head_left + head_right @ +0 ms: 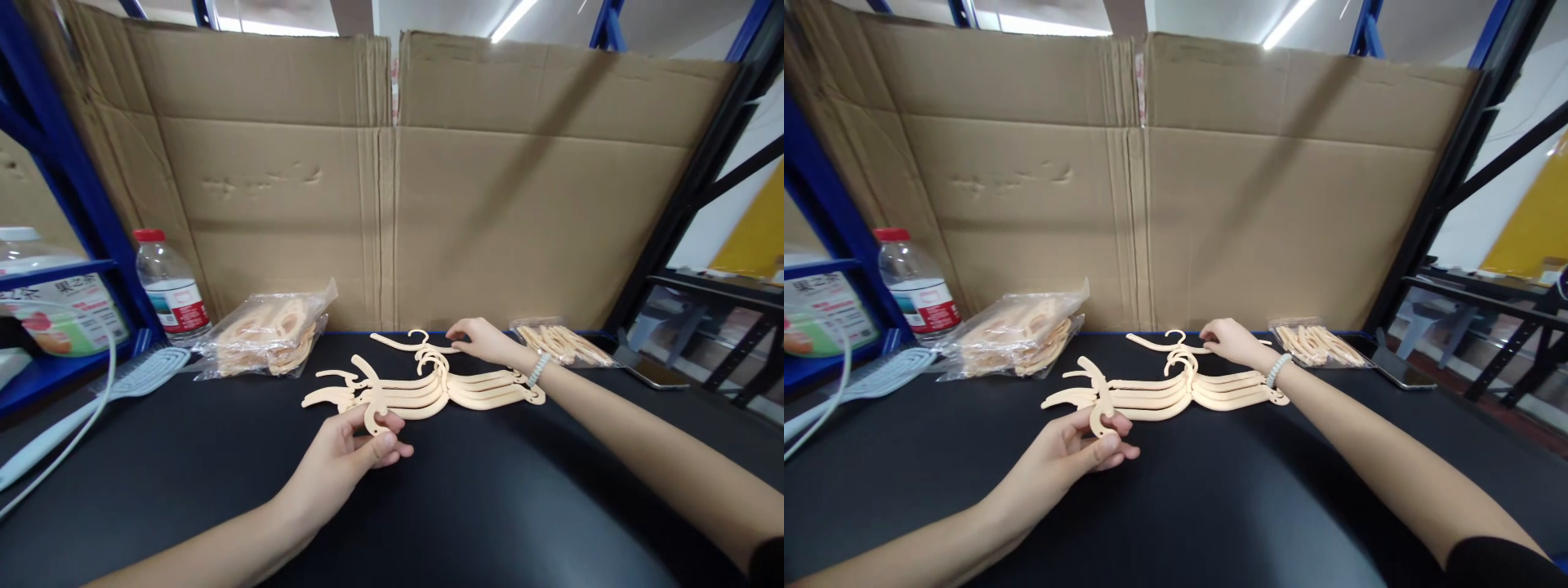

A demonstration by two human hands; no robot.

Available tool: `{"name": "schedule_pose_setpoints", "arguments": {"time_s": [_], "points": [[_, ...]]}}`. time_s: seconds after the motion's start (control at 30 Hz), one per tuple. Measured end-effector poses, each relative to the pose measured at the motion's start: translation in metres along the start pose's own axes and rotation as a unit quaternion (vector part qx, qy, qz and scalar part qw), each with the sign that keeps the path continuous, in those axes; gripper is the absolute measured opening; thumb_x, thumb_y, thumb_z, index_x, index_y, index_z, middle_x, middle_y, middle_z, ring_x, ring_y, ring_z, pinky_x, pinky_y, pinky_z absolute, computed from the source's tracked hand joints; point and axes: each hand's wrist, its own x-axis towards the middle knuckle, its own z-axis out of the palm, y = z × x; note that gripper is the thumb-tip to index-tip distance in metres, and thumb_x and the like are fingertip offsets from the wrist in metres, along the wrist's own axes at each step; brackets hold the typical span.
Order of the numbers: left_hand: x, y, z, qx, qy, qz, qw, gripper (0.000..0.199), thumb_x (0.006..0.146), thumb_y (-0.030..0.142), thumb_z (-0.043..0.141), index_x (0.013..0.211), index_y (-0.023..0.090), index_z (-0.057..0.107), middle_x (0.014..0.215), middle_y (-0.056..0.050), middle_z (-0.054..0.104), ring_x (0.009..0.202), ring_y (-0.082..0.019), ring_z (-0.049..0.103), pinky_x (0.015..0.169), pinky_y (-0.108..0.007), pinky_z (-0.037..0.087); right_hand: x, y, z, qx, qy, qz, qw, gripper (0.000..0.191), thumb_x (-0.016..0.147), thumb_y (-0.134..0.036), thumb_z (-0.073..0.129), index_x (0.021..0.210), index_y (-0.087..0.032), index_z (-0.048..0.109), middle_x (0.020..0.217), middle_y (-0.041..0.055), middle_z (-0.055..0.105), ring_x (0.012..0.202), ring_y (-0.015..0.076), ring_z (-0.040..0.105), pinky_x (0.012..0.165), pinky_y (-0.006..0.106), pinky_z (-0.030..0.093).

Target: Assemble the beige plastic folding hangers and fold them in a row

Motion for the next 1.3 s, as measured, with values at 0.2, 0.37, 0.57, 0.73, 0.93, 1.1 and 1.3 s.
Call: {"name": "schedule_pose_setpoints", "arguments": {"time_s": [0.2, 0.37, 0.57, 0.73, 0.93, 1.1, 1.3], "points": [[0.000, -0.003, -0.006, -0.041, 0.037, 0.047, 0.997, 0.023, 0.073, 0.034, 0.078, 0.084, 0.016, 0.069, 0.089, -0.002, 0.068, 0.085, -0.019, 0.070, 0.080, -0.027, 0.054, -0.004, 0.016, 0.021, -0.025, -0.017, -0.018, 0.999, 0.011, 0.083, -0.016, 0.060, 0.080, -0.015, 0.070, 0.080, 0.0065, 0.071, 0.073, 0.0176, 0.064, 0.070, 0.028, 0.048], [0.002, 0.001, -0.012, -0.090, 0.079, 0.054, 0.991, 0.019, 0.074, 0.028, 0.078, 0.087, 0.018, 0.069, 0.085, 0.001, 0.069, 0.085, -0.015, 0.069, 0.077, -0.020, 0.053, -0.008, 0.005, 0.009, -0.032, 0.015, -0.013, 0.999, 0.008, 0.083, -0.017, 0.059, 0.079, -0.015, 0.065, 0.078, 0.0051, 0.067, 0.069, 0.0160, 0.061, 0.065, 0.027, 0.046], [0.007, 0.006, -0.016, -0.133, 0.090, 0.059, 0.985, 0.021, 0.071, 0.028, 0.080, 0.084, 0.016, 0.069, 0.085, 0.000, 0.066, 0.080, -0.012, 0.067, 0.077, -0.017, 0.054, -0.040, -0.023, -0.028, -0.036, 0.077, -0.029, 0.996, 0.006, 0.089, -0.021, 0.054, 0.090, -0.018, 0.059, 0.087, 0.0045, 0.065, 0.076, 0.0171, 0.060, 0.068, 0.029, 0.046], [0.011, 0.009, -0.019, -0.138, 0.092, 0.077, 0.983, 0.016, 0.073, 0.025, 0.079, 0.080, 0.015, 0.068, 0.079, 0.000, 0.062, 0.074, -0.009, 0.059, 0.074, -0.017, 0.052, -0.080, -0.043, -0.039, -0.042, 0.132, -0.068, 0.988, 0.006, 0.091, -0.019, 0.051, 0.092, -0.019, 0.057, 0.084, 0.0039, 0.062, 0.074, 0.0166, 0.059, 0.066, 0.028, 0.046], [0.013, 0.011, -0.019, -0.131, 0.098, 0.082, 0.983, 0.017, 0.072, 0.026, 0.079, 0.078, 0.015, 0.067, 0.076, 0.000, 0.060, 0.075, -0.010, 0.055, 0.075, -0.019, 0.049, -0.108, -0.057, -0.031, -0.028, 0.181, -0.091, 0.979, 0.013, 0.092, -0.016, 0.049, 0.103, -0.020, 0.057, 0.091, 0.0056, 0.061, 0.078, 0.0165, 0.060, 0.069, 0.028, 0.048], [0.012, 0.012, -0.018, -0.127, 0.055, 0.079, 0.987, 0.015, 0.080, 0.027, 0.072, 0.075, 0.017, 0.063, 0.079, 0.000, 0.054, 0.079, -0.012, 0.052, 0.076, -0.021, 0.048, -0.113, -0.060, -0.024, -0.014, 0.192, -0.095, 0.977, 0.011, 0.091, -0.014, 0.049, 0.098, -0.021, 0.056, 0.083, 0.0016, 0.065, 0.070, 0.0139, 0.063, 0.063, 0.024, 0.049], [0.010, 0.016, -0.017, -0.169, -0.005, 0.050, 0.984, 0.015, 0.082, 0.029, 0.070, 0.076, 0.019, 0.060, 0.096, -0.002, 0.056, 0.097, -0.017, 0.051, 0.085, -0.029, 0.049, -0.116, -0.060, -0.023, -0.033, 0.213, -0.120, 0.969, 0.015, 0.089, -0.012, 0.052, 0.098, -0.022, 0.057, 0.083, 0.0002, 0.068, 0.069, 0.0132, 0.065, 0.064, 0.023, 0.050]]}}
